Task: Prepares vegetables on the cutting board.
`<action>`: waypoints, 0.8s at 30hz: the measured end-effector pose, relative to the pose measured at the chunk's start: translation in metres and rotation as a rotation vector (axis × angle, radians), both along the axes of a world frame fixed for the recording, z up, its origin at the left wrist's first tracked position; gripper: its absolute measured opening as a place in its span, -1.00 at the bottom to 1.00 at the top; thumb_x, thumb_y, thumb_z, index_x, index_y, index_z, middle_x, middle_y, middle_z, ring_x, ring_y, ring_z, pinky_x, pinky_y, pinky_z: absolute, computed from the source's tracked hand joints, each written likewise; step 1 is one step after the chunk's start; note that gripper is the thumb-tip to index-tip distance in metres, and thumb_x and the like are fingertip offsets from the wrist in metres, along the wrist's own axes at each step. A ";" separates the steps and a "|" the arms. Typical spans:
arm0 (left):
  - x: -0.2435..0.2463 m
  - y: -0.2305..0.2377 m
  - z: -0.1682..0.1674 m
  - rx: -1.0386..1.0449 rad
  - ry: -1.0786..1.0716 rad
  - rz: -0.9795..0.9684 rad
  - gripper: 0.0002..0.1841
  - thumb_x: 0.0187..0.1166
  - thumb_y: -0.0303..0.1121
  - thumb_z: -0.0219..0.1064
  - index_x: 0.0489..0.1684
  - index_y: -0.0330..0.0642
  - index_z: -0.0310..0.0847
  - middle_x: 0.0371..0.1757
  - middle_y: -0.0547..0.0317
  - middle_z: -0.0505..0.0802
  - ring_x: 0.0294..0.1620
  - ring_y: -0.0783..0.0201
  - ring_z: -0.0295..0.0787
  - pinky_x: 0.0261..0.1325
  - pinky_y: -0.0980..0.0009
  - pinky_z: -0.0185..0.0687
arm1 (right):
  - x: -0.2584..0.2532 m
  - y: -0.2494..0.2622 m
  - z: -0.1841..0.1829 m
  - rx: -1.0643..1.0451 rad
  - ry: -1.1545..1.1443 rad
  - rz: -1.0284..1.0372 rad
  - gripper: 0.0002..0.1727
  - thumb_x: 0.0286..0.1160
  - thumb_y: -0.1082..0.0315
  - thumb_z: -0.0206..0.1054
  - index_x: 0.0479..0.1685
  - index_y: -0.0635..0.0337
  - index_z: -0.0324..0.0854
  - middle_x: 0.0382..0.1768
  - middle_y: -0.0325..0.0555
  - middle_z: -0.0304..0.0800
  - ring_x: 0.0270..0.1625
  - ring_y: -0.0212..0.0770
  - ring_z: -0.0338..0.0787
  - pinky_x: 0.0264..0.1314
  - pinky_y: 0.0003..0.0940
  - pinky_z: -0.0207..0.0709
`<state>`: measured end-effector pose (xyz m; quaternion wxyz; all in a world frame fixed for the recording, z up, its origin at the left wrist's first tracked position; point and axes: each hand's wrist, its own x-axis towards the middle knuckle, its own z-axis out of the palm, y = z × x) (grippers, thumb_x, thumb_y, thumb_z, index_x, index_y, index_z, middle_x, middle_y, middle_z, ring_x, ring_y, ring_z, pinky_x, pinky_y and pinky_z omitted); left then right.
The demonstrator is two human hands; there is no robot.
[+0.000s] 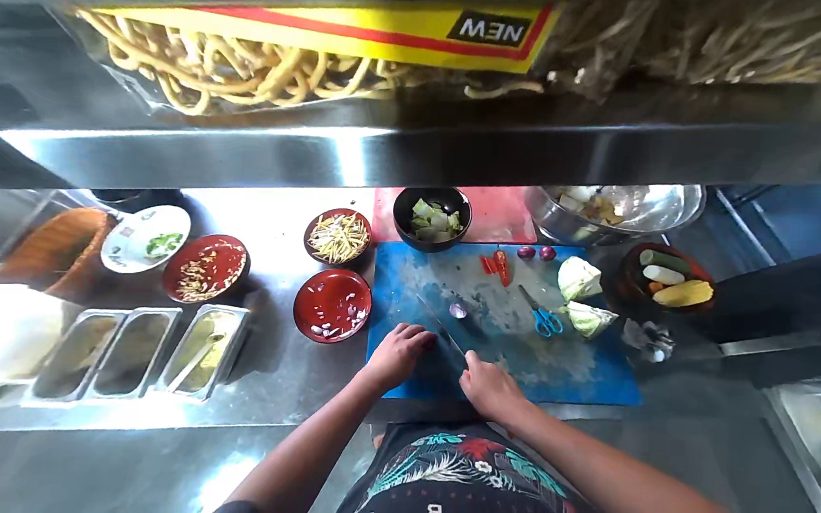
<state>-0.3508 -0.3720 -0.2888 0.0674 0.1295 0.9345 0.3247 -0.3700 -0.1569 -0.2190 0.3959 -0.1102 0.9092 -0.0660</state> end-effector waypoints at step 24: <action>-0.017 0.023 0.014 -0.130 -0.126 -0.017 -0.66 0.72 -0.44 0.17 0.34 -0.06 0.74 0.41 0.02 0.76 0.46 0.01 0.66 0.55 0.06 0.55 | -0.014 -0.002 0.003 0.011 0.010 0.021 -0.57 0.81 0.19 -0.05 0.54 0.11 0.33 0.14 0.22 0.79 0.24 0.24 0.82 0.20 0.25 0.65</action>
